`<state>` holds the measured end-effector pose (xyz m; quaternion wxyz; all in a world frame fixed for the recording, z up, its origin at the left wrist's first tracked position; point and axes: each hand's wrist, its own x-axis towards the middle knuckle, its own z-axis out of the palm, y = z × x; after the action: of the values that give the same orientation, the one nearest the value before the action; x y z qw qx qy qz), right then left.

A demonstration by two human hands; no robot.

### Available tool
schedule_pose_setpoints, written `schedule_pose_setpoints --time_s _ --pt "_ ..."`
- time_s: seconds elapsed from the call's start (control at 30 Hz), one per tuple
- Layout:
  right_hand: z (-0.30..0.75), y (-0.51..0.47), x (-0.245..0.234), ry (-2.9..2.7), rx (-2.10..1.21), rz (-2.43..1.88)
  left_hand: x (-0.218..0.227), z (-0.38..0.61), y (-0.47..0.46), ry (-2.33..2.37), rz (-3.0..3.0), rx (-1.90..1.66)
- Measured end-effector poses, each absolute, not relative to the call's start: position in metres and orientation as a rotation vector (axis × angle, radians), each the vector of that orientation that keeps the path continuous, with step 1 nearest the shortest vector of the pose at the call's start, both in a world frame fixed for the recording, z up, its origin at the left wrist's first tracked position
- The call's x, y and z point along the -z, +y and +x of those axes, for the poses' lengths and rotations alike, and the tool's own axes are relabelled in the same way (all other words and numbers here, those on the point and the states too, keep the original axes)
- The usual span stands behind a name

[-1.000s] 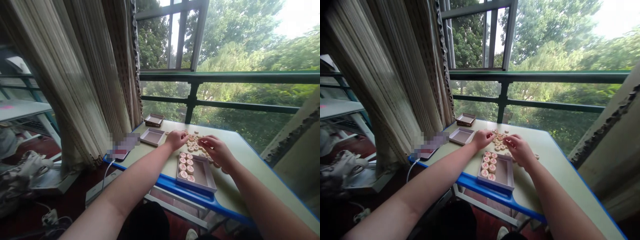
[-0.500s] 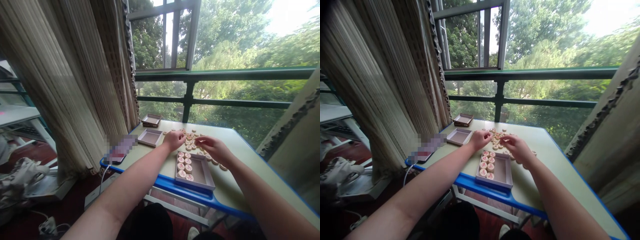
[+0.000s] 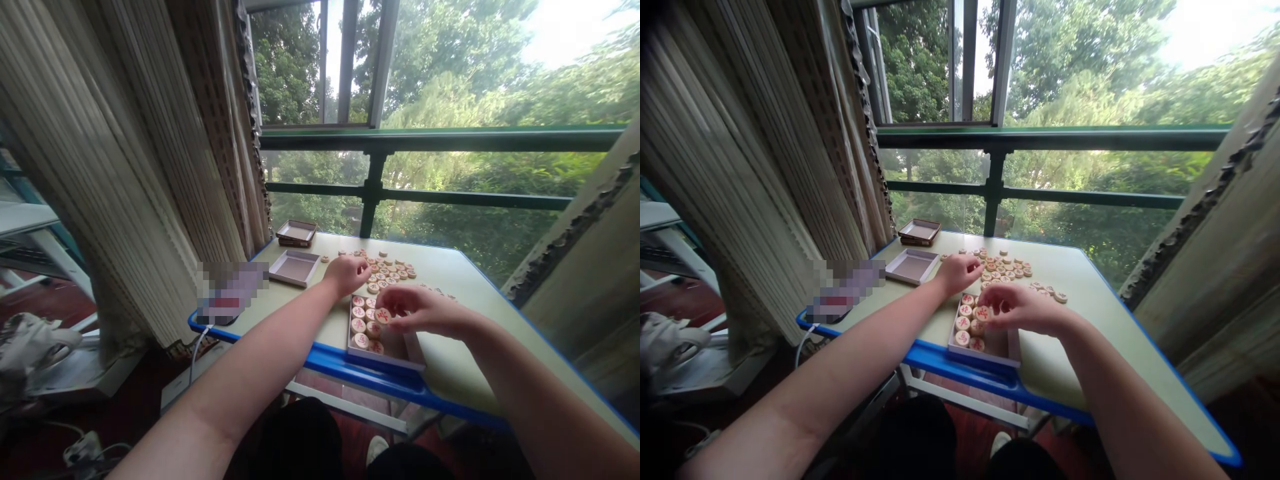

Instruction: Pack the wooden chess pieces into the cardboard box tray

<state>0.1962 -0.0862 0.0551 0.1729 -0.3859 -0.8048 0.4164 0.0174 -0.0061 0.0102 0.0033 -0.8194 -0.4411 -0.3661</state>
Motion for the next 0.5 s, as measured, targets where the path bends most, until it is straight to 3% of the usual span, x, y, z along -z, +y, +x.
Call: schedule_pose_setpoints --time_s 0.13,0.5 --pt "0.1937 -0.0912 -0.0572 -2.505 -1.044 -1.063 -0.0105 0.0186 -0.0067 -1.368 -2.564 1.119" --pt "0.19 -0.0952 -0.0551 -2.614 -1.049 -0.975 -0.0091 0.019 -0.0055 -1.359 -2.571 1.099"
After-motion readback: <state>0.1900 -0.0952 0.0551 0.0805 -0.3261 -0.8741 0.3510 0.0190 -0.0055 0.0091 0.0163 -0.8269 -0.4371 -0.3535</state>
